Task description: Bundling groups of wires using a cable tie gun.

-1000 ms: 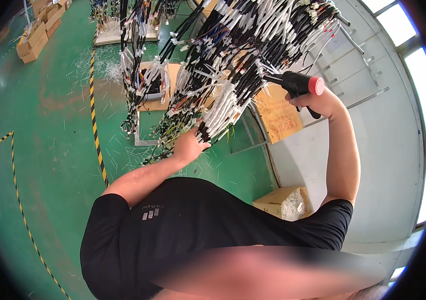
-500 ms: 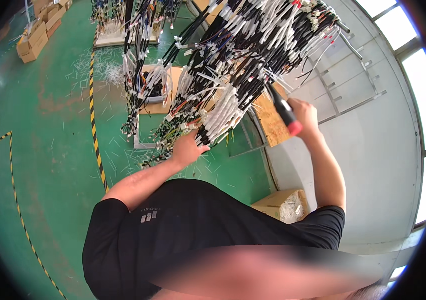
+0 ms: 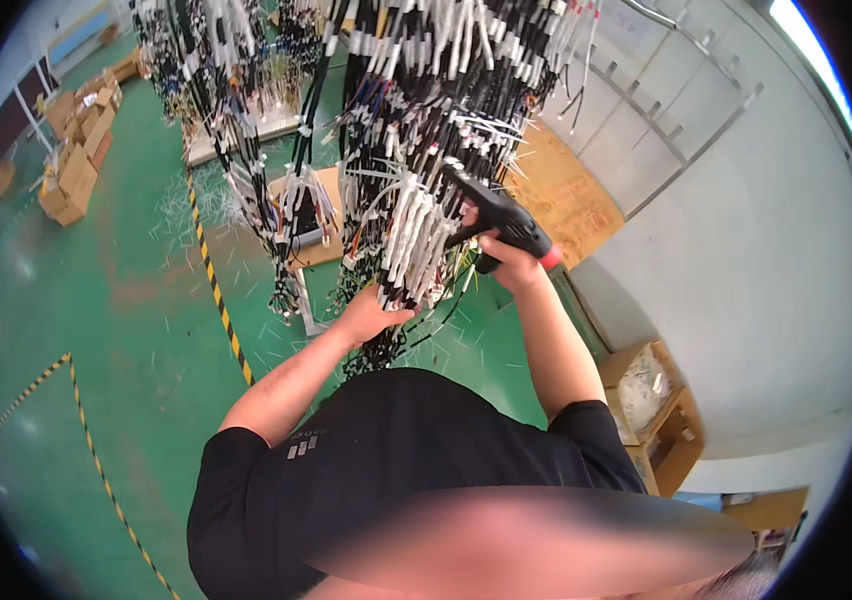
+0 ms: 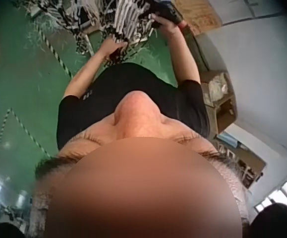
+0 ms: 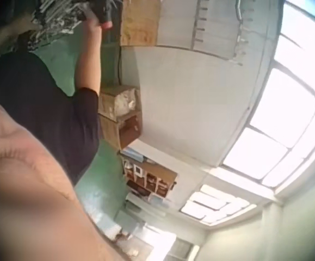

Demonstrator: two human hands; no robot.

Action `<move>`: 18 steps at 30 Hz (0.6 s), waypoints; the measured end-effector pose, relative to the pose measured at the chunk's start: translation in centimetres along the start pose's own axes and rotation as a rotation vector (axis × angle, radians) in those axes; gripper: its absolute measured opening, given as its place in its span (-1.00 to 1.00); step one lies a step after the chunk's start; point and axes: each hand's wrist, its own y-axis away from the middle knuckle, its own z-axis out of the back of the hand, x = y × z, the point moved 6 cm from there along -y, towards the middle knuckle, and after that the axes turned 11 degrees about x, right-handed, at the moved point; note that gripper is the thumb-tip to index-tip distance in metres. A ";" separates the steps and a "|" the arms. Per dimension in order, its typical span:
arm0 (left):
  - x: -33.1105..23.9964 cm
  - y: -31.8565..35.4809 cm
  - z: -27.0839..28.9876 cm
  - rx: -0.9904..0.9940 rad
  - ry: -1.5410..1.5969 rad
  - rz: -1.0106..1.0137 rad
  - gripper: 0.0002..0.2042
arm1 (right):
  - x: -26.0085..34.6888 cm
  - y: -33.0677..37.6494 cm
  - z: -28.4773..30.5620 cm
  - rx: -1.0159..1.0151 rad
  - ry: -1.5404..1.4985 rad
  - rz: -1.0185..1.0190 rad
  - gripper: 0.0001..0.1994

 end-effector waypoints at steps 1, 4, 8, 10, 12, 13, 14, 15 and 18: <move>-1.7 0.3 -0.7 0.000 -0.033 0.019 -0.59 | -0.2 -0.1 0.1 0.016 0.003 0.005 -0.47; 1.7 -0.1 0.2 -0.066 -0.109 0.076 -0.63 | 0.7 -1.0 -1.0 0.065 -0.028 0.010 -0.45; -0.4 0.6 0.2 -0.064 0.015 0.030 -0.65 | 1.7 -0.4 -0.3 0.171 -0.371 0.081 -0.44; 0.1 1.4 2.0 -0.115 0.047 0.081 -0.69 | 2.2 1.1 0.2 0.221 -0.611 0.040 -0.51; -0.7 2.5 3.0 -0.094 0.147 0.037 -0.74 | 3.2 2.6 2.1 0.207 -0.578 0.059 -0.56; -0.7 2.7 3.3 -0.028 0.185 0.038 -0.74 | 3.4 3.0 3.3 0.190 -0.545 0.100 -0.58; -1.6 3.0 3.4 -0.004 0.192 0.036 -0.74 | 4.1 3.1 3.7 0.209 -0.546 0.095 -0.56; -2.4 3.3 3.2 0.020 0.200 0.034 -0.74 | 3.9 3.6 4.8 0.170 -0.466 0.066 -0.57; -4.8 4.9 2.7 0.083 0.269 0.049 -0.77 | 3.7 4.9 8.4 -0.004 -0.006 0.081 -0.48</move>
